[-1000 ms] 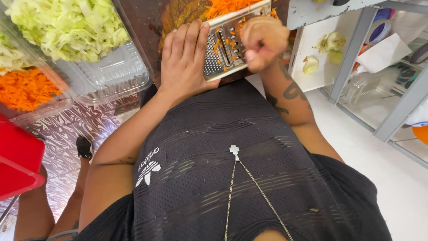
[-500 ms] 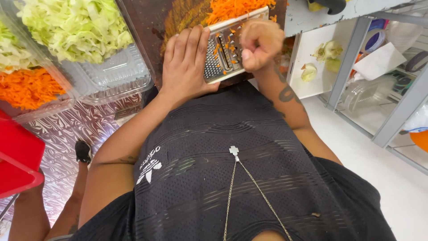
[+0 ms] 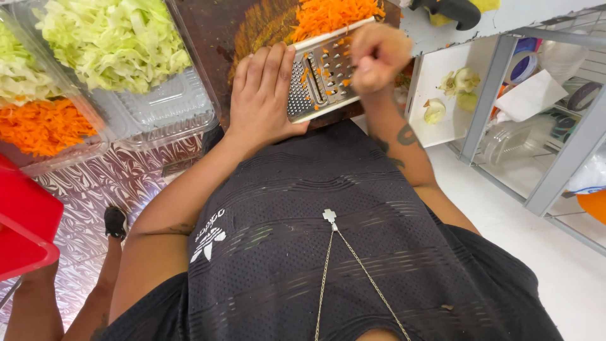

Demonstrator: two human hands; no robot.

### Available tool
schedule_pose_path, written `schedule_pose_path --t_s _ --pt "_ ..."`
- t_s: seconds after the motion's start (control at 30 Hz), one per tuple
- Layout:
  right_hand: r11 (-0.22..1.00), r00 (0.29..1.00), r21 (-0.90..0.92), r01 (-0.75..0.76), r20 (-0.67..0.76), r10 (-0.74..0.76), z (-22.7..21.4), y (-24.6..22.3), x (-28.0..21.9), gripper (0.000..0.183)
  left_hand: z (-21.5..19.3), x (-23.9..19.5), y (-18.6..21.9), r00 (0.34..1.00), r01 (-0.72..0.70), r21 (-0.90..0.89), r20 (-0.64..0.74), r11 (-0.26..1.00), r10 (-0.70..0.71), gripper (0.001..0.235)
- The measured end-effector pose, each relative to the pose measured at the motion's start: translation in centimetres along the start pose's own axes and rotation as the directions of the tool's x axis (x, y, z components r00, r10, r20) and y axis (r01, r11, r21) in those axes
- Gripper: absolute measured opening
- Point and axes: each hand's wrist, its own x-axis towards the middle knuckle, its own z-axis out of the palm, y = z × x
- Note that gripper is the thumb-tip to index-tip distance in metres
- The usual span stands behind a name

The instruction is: The person arranges shredded lettuce in a plastic container, then picks up a carrot from a red tray. Using a box grater, the person grates the carrot over a wooden cutting board, creating a pile of shredded carrot.

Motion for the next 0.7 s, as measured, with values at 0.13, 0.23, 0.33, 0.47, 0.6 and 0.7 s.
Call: schedule_pose_path --t_s 0.13,0.23,0.33,0.47,0.6,0.7 --pt "0.998 0.997 0.067 -0.009 0.076 0.004 0.7 -0.5 0.3 0.044 0.0 0.2 0.2 1.000 0.009 0.011 -0.011 1.000 -0.009 0.120" --pt "0.989 0.998 0.134 -0.058 0.034 0.054 2.7 -1.2 0.6 0.042 -0.3 0.2 0.2 1.000 0.026 0.003 0.001 1.000 -0.026 0.124" --pt "0.983 0.994 0.151 -0.100 0.060 0.092 5.1 -2.3 0.6 0.046 -0.2 0.1 0.4 0.999 0.040 -0.002 0.004 0.999 -0.040 0.124" --pt "0.989 0.989 0.004 -0.146 0.001 0.146 -0.8 -0.1 0.9 0.024 -0.3 0.2 0.1 1.000 0.017 0.011 -0.008 1.000 -0.017 0.126" --pt "0.996 0.996 0.079 -0.035 0.082 0.028 4.3 -1.3 -0.5 0.044 -0.3 0.1 0.6 0.999 0.028 -0.023 -0.033 0.999 -0.028 0.116" --pt "0.992 0.993 0.111 -0.053 0.115 0.040 2.9 -0.8 0.6 0.044 -0.4 0.3 0.2 0.997 0.068 -0.020 -0.024 0.997 -0.069 0.121"
